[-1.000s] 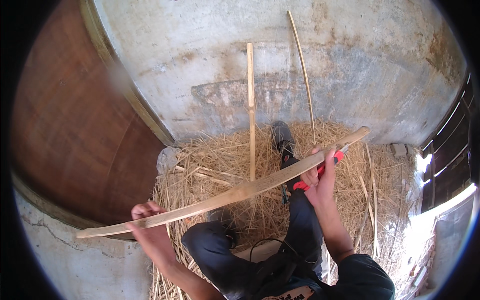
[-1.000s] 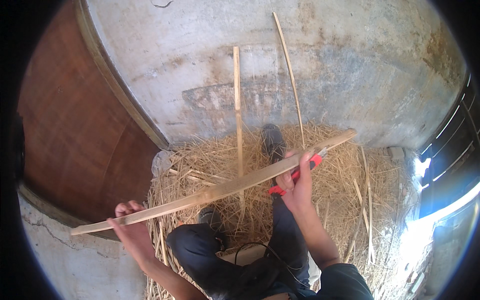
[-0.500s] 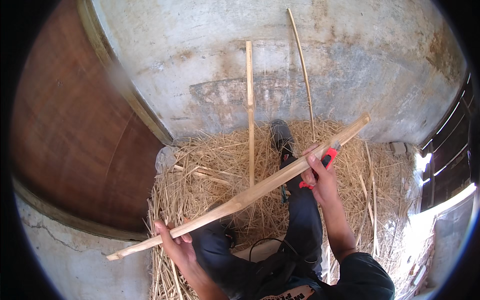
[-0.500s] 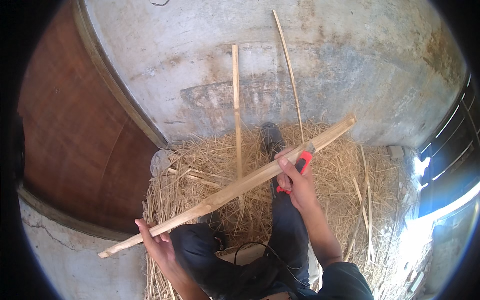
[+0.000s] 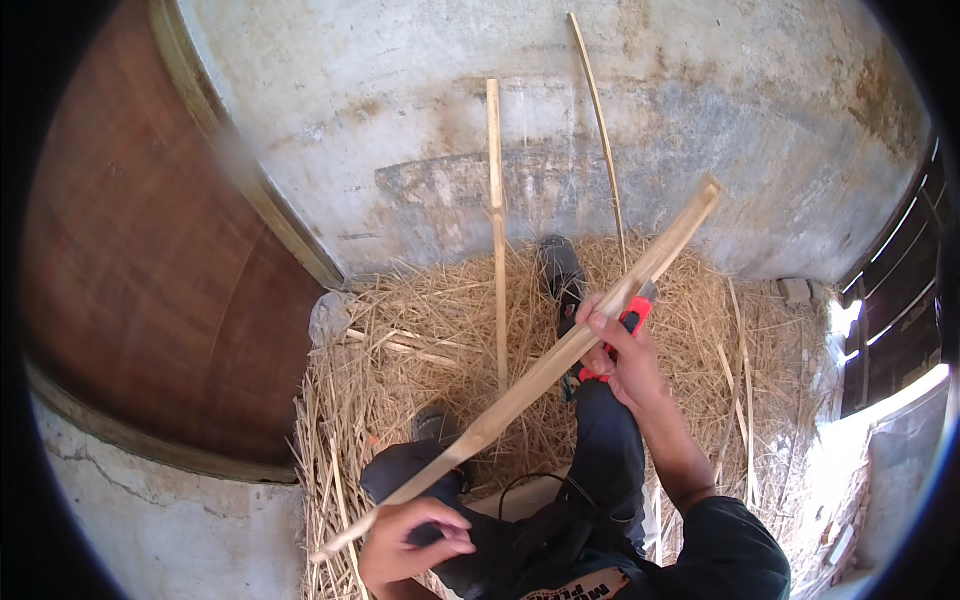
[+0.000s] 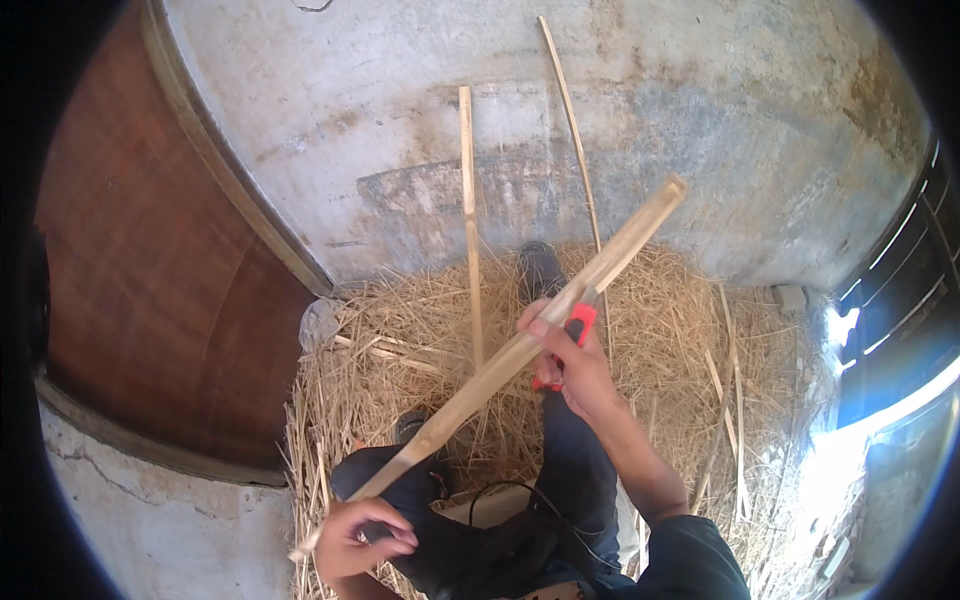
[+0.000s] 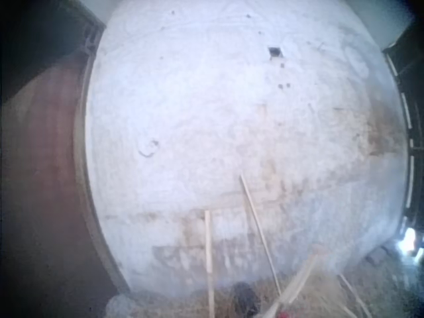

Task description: The person sits on a bed of straw and uses a red utility knife to shave the surface of a long bamboo stick. They hold the stick with their left hand and scrape the blade along its length with their right hand, removing thin strips of material.

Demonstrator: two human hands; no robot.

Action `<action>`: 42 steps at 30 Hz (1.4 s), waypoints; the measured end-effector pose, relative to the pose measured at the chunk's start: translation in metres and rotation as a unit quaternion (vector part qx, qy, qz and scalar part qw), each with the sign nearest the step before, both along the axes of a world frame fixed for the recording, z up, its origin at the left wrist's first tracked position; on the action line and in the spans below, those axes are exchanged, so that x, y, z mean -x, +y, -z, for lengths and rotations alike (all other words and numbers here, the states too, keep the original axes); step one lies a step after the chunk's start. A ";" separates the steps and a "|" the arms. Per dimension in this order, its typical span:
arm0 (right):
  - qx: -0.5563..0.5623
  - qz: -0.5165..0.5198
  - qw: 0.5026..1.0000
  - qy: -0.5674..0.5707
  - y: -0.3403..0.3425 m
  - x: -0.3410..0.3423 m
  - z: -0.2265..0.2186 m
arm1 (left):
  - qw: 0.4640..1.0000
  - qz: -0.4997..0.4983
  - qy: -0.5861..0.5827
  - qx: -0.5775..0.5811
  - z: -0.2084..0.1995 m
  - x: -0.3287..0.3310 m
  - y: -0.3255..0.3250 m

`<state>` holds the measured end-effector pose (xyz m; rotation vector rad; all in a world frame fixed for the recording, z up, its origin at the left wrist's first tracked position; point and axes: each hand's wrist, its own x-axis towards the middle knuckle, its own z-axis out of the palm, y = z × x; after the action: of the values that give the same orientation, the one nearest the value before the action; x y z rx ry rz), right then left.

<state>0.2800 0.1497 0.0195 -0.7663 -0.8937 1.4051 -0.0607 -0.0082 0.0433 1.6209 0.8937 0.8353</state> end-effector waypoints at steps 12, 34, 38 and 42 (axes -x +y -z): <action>-0.043 -0.151 0.985 -0.067 -0.022 0.018 -0.009 | 0.984 0.091 0.074 0.135 0.035 -0.020 0.031; -0.039 -0.119 0.992 -0.034 -0.017 0.025 -0.014 | 0.974 0.000 -0.067 0.217 0.053 -0.046 0.013; -0.048 -0.088 0.995 -0.021 -0.006 0.020 -0.029 | 0.993 -0.094 0.006 0.073 0.052 -0.063 0.017; -0.120 -0.034 0.989 -0.083 -0.008 0.014 -0.025 | 0.990 -0.125 0.005 0.064 0.035 -0.073 0.019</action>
<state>0.2660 0.1414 0.0442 -0.6807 -1.2037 1.2771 0.0119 0.0107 0.0079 1.4215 1.1496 0.9225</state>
